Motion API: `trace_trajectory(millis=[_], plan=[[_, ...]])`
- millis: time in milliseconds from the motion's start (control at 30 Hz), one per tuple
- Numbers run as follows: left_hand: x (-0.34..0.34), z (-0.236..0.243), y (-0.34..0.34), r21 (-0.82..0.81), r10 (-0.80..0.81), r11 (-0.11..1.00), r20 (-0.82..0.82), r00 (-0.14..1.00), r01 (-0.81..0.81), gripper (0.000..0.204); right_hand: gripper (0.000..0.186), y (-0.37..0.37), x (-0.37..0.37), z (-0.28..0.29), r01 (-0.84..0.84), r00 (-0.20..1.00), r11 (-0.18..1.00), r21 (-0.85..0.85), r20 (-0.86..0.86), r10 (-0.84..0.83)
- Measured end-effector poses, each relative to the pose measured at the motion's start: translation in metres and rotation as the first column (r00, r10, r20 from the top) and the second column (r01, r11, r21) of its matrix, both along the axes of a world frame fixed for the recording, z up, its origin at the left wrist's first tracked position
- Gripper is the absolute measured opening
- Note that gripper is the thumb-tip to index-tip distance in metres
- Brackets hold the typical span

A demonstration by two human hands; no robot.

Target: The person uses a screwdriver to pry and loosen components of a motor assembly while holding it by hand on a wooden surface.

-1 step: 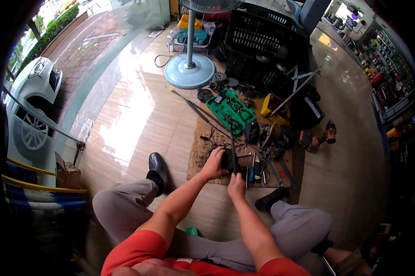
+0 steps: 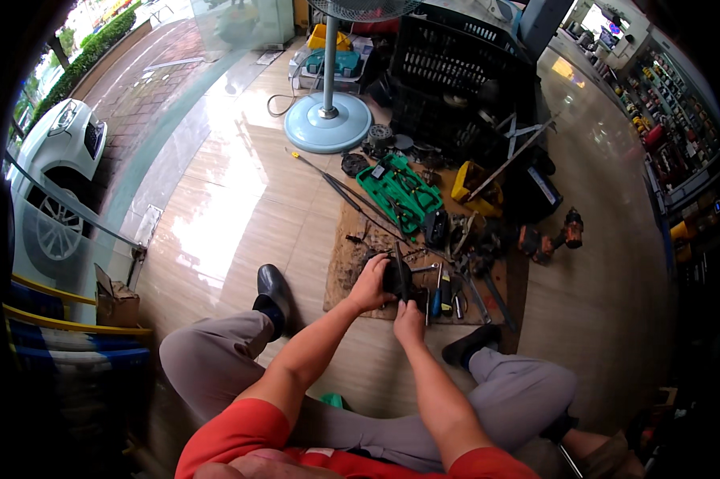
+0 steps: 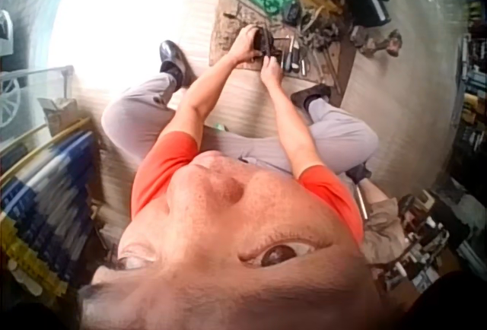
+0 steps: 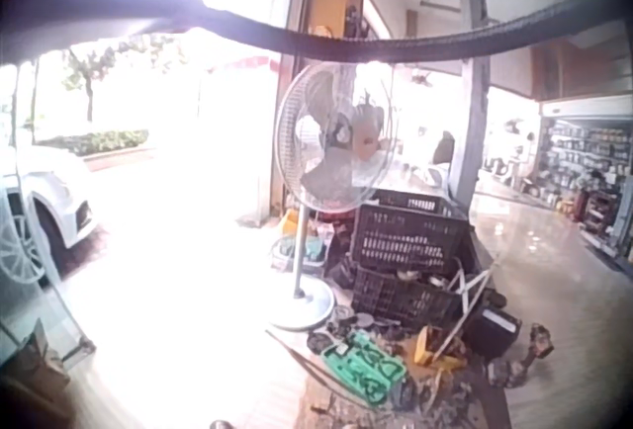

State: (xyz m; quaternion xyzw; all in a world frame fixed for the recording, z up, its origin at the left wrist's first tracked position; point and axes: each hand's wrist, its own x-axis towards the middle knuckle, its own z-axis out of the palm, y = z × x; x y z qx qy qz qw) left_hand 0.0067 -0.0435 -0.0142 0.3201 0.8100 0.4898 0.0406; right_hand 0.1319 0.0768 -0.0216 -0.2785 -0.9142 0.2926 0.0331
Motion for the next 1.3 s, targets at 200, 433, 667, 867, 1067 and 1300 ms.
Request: trace_trajectory(millis=[200, 433, 667, 867, 1067, 1300], plan=[[-0.005, -0.02, 0.009, 0.015, -0.011, 1.0, -0.032, 0.999, 0.011, 0.102, 0.029, 0.006, 0.002, -0.005, 0.04, 0.994, 0.999, -0.036, -0.103, -0.044], [-0.007, -0.019, 0.004, -0.013, 0.02, 1.0, -0.023, 1.0, -0.021, 0.098, 0.03, 0.007, -0.005, -0.012, -0.014, 0.999, 1.0, -0.002, -0.039, 0.014], [-0.012, 0.006, 0.013, 0.126, 0.125, 0.983, 0.096, 0.988, -0.136, 0.091, 0.037, 0.051, -0.002, -0.038, 0.016, 0.966, 0.998, -0.054, -0.259, -0.029], [-0.008, -0.062, -0.017, -0.058, 0.581, 0.107, 0.814, 0.015, -0.993, 0.057, 0.03, 0.027, -0.012, -0.001, 0.21, 0.96, 0.693, -0.69, 0.012, -0.279], [0.062, -0.054, 0.041, -0.436, 0.628, 0.221, 0.748, -0.215, -0.872, 0.04, 0.026, 0.024, 0.01, 0.028, 0.312, 0.946, 0.686, -0.658, 0.143, -0.293], [0.069, -0.026, 0.062, -0.411, 0.591, 0.362, 0.796, -0.135, -0.837, 0.042, 0.023, 0.026, 0.008, 0.078, 0.37, 0.926, 0.731, -0.573, 0.29, -0.241]])
